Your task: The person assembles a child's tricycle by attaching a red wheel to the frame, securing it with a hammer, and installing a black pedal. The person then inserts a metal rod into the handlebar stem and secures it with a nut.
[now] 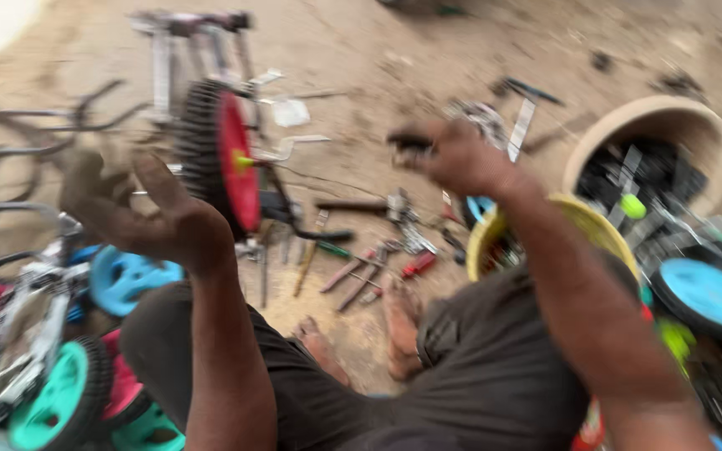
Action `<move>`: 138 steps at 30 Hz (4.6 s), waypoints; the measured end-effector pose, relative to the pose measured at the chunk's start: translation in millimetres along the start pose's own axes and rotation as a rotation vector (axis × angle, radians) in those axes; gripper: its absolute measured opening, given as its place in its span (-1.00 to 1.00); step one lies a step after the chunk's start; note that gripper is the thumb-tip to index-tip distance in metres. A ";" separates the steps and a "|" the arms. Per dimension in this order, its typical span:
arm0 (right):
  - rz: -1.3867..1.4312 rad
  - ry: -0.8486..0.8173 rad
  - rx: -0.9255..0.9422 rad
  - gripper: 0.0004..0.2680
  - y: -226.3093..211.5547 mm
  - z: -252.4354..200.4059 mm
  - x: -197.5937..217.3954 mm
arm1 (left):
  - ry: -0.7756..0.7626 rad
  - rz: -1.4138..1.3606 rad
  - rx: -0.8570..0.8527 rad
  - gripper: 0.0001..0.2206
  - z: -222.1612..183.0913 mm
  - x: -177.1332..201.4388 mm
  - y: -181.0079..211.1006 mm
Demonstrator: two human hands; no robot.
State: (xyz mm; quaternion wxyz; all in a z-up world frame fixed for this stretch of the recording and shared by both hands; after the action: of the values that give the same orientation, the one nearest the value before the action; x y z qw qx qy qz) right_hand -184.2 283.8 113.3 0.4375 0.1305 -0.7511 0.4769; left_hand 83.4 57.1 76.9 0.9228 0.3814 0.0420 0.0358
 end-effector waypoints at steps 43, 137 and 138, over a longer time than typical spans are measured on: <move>-0.238 0.760 -0.837 -0.49 628.2 -186.4 75.2 | -1.733 -0.532 1.081 -0.81 -493.9 -305.3 70.6; 0.435 0.380 -1.012 -0.84 446.7 -258.5 -204.7 | -1.283 -0.408 1.466 -0.44 -500.6 -221.6 61.9; 0.271 0.265 -0.986 -0.81 442.3 -249.4 -206.7 | -1.278 -0.421 1.465 -0.44 -500.1 -221.8 63.1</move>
State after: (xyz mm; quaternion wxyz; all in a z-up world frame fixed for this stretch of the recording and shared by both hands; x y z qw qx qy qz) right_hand -202.1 671.3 -274.1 0.4725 -0.2506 -0.8346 0.1316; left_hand -191.6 430.4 -220.2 0.2963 0.7894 -0.3845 -0.3758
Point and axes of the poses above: each hand's wrist, its own z-axis towards the middle knuckle, its own x-axis out of the back of the hand, y = z × x, the point moved 7 cm from there along z, towards the middle knuckle, and after that the axes turned 5 degrees about -x, right-handed, at the moved point
